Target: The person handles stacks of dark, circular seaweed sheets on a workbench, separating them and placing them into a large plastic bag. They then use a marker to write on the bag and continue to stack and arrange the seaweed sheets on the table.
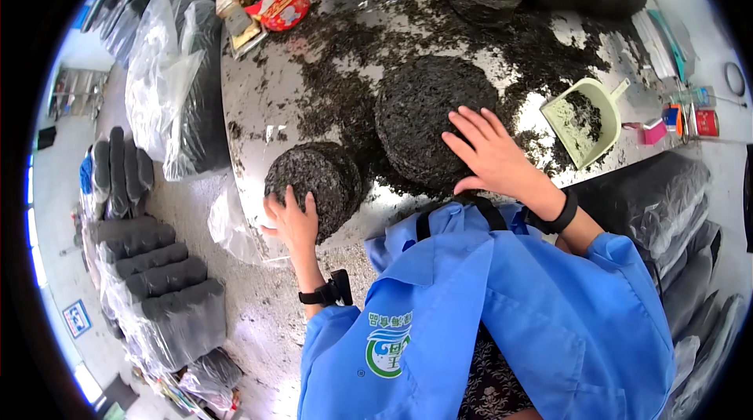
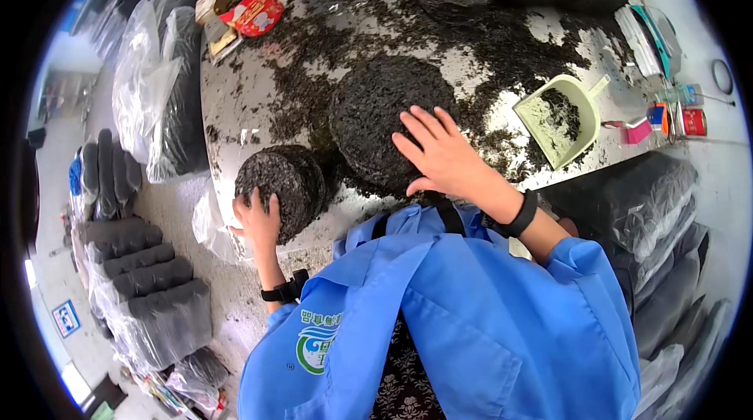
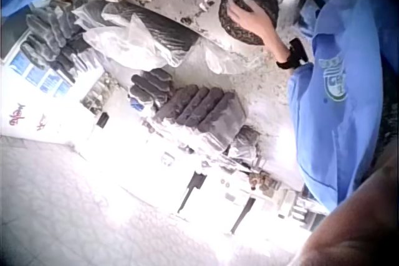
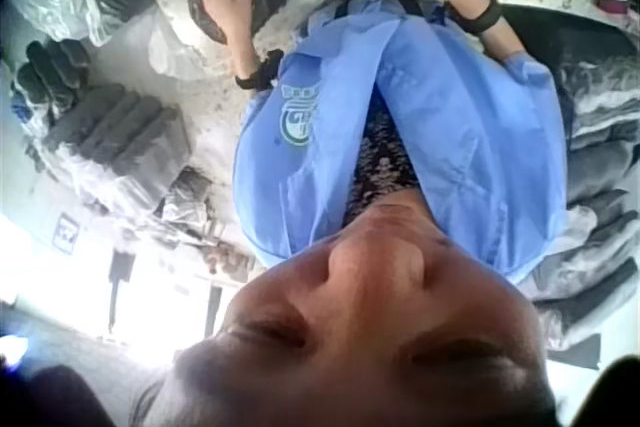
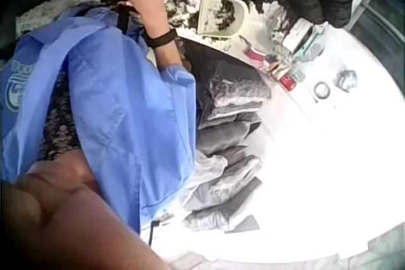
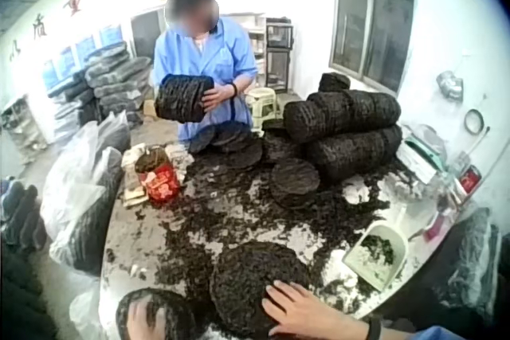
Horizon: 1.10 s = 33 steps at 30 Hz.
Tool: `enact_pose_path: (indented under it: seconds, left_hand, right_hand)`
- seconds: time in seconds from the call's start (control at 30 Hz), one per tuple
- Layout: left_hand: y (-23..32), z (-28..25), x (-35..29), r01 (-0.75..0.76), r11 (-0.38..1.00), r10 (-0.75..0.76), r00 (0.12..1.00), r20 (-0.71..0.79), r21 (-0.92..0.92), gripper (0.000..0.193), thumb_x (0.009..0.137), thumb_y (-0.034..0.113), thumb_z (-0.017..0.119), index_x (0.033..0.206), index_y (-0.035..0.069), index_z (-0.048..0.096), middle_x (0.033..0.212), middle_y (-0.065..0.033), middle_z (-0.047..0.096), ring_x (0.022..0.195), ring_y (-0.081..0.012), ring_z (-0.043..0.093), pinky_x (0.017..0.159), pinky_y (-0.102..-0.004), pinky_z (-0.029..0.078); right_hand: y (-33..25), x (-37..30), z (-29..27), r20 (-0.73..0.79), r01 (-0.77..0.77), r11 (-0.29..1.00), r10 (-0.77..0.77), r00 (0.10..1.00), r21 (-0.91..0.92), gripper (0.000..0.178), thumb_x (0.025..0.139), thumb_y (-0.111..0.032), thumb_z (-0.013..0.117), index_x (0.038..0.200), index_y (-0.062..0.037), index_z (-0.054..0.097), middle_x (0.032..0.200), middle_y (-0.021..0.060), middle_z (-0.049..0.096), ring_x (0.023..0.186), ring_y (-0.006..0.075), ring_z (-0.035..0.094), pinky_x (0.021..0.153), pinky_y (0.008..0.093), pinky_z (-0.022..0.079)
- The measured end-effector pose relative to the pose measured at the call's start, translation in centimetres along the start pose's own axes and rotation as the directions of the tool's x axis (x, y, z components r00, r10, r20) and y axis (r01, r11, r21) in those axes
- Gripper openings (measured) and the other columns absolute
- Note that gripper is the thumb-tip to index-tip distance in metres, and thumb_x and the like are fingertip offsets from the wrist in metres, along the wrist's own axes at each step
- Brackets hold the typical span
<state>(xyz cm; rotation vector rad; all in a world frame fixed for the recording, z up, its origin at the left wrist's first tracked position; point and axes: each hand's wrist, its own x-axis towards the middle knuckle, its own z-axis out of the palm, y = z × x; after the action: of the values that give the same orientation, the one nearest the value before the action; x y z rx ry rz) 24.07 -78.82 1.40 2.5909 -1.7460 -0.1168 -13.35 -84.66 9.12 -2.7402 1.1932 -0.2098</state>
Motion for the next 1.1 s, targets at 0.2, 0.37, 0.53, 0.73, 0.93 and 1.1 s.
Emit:
enact_pose_path:
  seconds: [0.2, 0.37, 0.53, 0.73, 0.93, 1.1]
  left_hand:
    - [10.0, -5.3, 0.8, 0.036, 0.571, 0.208, 0.96, 0.187, -0.82, 0.036, 0.094, 0.027, 0.052, 0.116, -0.001, 0.057, 0.107, -0.0198, 0.059, 0.103, -0.0326, 0.055, 0.089, -0.0362, 0.044]
    - [15.6, -0.7, 0.1, -0.187, 0.694, 0.355, 0.929, 0.105, -0.695, 0.052, 0.094, 0.043, 0.048, 0.093, -0.008, 0.058, 0.094, -0.0246, 0.055, 0.088, -0.0348, 0.05, 0.083, -0.0422, 0.04]
    - [17.0, 0.3, -0.5, -0.04, 0.573, 0.271, 0.952, 0.143, -0.819, 0.053, 0.078, 0.035, 0.072, 0.1, -0.009, 0.052, 0.098, -0.0163, 0.049, 0.084, -0.0237, 0.049, 0.075, -0.0337, 0.044]
    - [17.4, 0.5, -0.8, 0.059, 0.538, 0.247, 0.943, 0.224, -0.841, 0.05, 0.078, 0.031, 0.074, 0.1, -0.008, 0.052, 0.096, -0.0117, 0.047, 0.077, -0.0172, 0.049, 0.07, -0.0299, 0.044]
    - [17.9, 0.4, -1.3, 0.013, 0.564, 0.257, 0.948, 0.19, -0.826, 0.048, 0.079, 0.029, 0.073, 0.099, -0.007, 0.051, 0.096, -0.01, 0.045, 0.077, -0.0159, 0.048, 0.068, -0.0291, 0.045]
    - [18.8, -0.2, -2.0, 0.003, 0.559, 0.26, 0.949, 0.179, -0.829, 0.046, 0.079, 0.028, 0.073, 0.098, -0.007, 0.051, 0.095, -0.0091, 0.045, 0.077, -0.0155, 0.047, 0.067, -0.0289, 0.045]
  right_hand:
    - [0.9, -0.5, 0.0, -0.033, 0.02, 0.999, -0.022, 0.999, -0.04, 0.068, 0.069, -0.047, 0.07, 0.117, -0.0023, 0.05, 0.127, 0.0166, 0.049, 0.123, 0.0343, 0.042, 0.1, 0.0448, 0.038]
    - [1.1, -0.8, 0.4, -0.096, 0.041, 0.999, -0.038, 0.995, 0.034, 0.062, 0.073, -0.047, 0.069, 0.111, -0.0015, 0.053, 0.125, 0.0175, 0.05, 0.123, 0.0336, 0.043, 0.099, 0.0434, 0.04]
    - [2.1, -2.4, 0.7, -0.381, -0.082, 0.896, 0.267, 0.885, 0.436, 0.039, 0.079, -0.026, 0.071, 0.106, -0.0026, 0.055, 0.115, 0.0169, 0.054, 0.102, 0.0315, 0.058, 0.083, 0.0365, 0.051]
    - [6.2, -2.9, 3.1, -0.383, -0.36, 0.764, 0.6, 0.703, 0.536, 0.012, 0.08, -0.003, 0.064, 0.09, -0.0023, 0.058, 0.088, 0.0107, 0.052, 0.069, 0.0272, 0.057, 0.062, 0.036, 0.048]
    - [7.1, -3.0, 3.5, -0.316, -0.421, 0.801, 0.567, 0.761, 0.426, 0.008, 0.079, -0.002, 0.063, 0.085, -0.0001, 0.058, 0.09, 0.011, 0.052, 0.075, 0.0286, 0.058, 0.064, 0.0342, 0.049]
    - [8.7, -3.7, 3.9, -0.225, -0.422, 0.751, 0.589, 0.777, 0.509, 0.007, 0.074, 0.0, 0.061, 0.079, 0.0009, 0.056, 0.089, 0.0128, 0.051, 0.072, 0.0288, 0.057, 0.065, 0.0337, 0.049]
